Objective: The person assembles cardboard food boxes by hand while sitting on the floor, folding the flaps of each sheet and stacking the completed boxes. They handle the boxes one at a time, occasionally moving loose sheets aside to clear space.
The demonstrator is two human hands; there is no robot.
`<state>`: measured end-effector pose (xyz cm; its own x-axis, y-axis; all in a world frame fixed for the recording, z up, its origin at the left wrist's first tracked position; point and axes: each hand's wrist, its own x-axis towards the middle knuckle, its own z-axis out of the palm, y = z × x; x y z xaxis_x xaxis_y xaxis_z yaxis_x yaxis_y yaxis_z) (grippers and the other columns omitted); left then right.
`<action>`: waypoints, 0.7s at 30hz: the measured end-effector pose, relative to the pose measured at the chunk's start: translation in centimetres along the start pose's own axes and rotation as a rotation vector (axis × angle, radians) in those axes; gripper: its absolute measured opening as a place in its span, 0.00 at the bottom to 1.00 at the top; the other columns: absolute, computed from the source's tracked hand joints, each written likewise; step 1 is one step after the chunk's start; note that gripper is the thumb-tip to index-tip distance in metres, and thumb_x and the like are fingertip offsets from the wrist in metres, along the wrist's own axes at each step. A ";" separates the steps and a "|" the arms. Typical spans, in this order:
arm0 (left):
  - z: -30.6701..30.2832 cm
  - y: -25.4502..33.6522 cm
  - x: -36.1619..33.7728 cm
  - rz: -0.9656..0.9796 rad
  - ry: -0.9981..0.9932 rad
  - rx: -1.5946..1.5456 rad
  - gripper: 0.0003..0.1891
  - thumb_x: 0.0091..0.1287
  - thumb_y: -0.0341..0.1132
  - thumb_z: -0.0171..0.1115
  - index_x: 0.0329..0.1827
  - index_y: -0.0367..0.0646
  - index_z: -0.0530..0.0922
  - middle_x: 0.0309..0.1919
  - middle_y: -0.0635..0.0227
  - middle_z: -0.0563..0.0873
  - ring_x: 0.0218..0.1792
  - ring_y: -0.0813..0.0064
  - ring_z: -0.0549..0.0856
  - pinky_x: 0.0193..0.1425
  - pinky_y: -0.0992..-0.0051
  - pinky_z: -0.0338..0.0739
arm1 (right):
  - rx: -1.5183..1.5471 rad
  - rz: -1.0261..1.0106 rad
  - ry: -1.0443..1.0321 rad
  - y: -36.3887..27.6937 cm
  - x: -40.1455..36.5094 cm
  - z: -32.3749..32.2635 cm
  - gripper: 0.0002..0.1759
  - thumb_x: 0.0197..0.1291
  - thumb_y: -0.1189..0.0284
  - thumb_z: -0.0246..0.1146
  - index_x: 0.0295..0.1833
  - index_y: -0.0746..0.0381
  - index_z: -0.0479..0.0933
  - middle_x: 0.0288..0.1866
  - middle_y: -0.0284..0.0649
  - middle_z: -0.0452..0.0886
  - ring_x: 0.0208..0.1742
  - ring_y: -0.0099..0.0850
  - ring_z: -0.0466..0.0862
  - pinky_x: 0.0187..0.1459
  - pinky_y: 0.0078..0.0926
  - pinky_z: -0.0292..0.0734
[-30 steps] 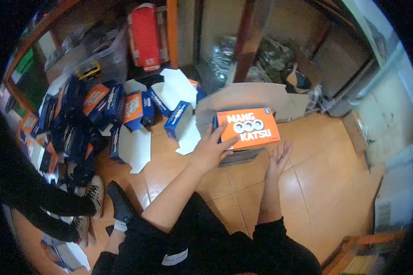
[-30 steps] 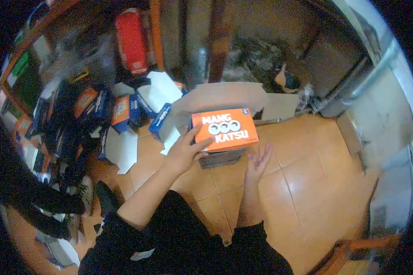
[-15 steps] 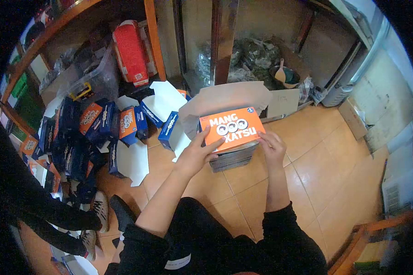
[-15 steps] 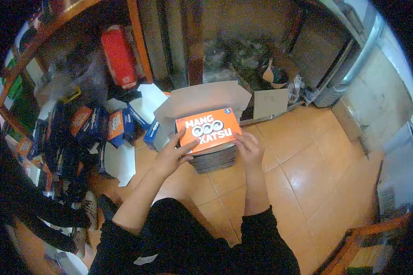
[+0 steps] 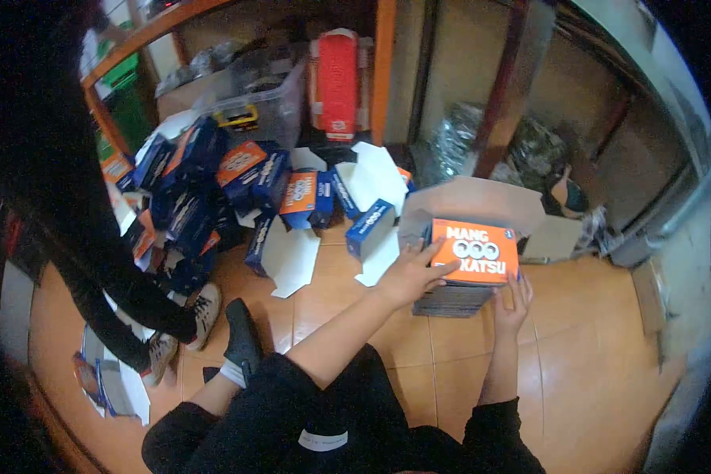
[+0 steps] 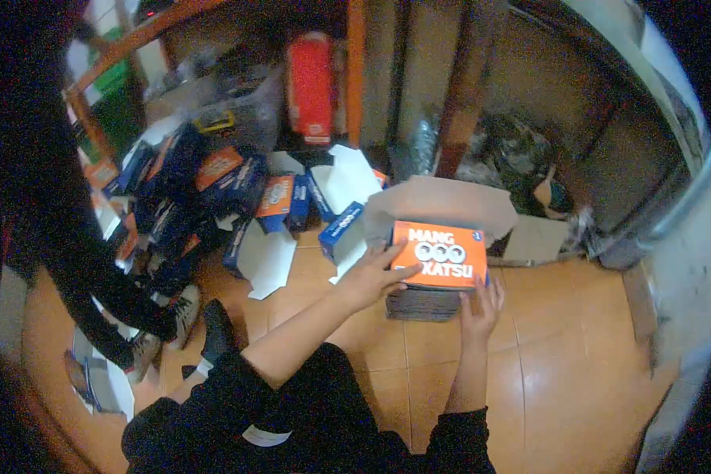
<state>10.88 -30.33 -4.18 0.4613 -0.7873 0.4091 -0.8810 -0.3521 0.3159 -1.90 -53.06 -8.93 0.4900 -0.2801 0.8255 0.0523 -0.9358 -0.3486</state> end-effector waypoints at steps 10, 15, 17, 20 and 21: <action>-4.7 1.1 -15.4 -0.124 -0.315 -0.077 0.25 0.61 0.34 0.57 0.63 0.65 0.72 0.74 0.62 0.55 0.72 0.49 0.57 0.69 0.38 0.49 | 0.258 0.264 0.055 -1.9 -1.6 2.2 0.40 0.40 0.79 0.74 0.64 0.62 0.69 0.65 0.45 0.71 0.68 0.42 0.67 0.67 0.38 0.61; -11.9 -2.0 -37.2 -0.620 -0.361 0.221 0.23 0.57 0.34 0.60 0.59 0.62 0.75 0.68 0.59 0.66 0.67 0.53 0.66 0.69 0.50 0.58 | 0.080 0.166 0.149 -3.2 -1.2 2.8 0.45 0.43 0.68 0.75 0.69 0.57 0.63 0.73 0.44 0.59 0.74 0.46 0.55 0.71 0.43 0.53; -14.7 -0.2 -46.1 -0.806 -0.208 0.479 0.21 0.54 0.34 0.64 0.53 0.56 0.79 0.63 0.55 0.71 0.66 0.55 0.68 0.67 0.59 0.64 | 0.014 0.161 0.130 -4.1 -1.0 2.1 0.46 0.44 0.62 0.74 0.70 0.54 0.62 0.76 0.44 0.52 0.75 0.49 0.50 0.70 0.49 0.51; -19.2 4.7 -55.9 -1.160 0.106 0.460 0.18 0.56 0.32 0.63 0.51 0.53 0.79 0.61 0.54 0.73 0.62 0.53 0.72 0.64 0.59 0.68 | -0.120 0.060 0.135 -4.7 -0.5 2.0 0.48 0.46 0.54 0.73 0.72 0.51 0.59 0.78 0.44 0.44 0.76 0.53 0.46 0.69 0.58 0.47; -19.7 6.2 -58.6 -1.247 0.219 0.464 0.17 0.57 0.31 0.62 0.51 0.52 0.79 0.61 0.53 0.73 0.61 0.52 0.73 0.63 0.59 0.68 | -0.173 0.008 0.141 -4.7 -0.4 2.1 0.48 0.46 0.52 0.72 0.72 0.50 0.59 0.78 0.44 0.42 0.76 0.54 0.45 0.69 0.60 0.46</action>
<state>-19.60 23.60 -9.37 0.9432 0.2614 0.2049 0.2007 -0.9401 0.2757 -0.53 -48.11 -8.49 0.3624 -0.3034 0.8813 -0.1070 -0.9528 -0.2841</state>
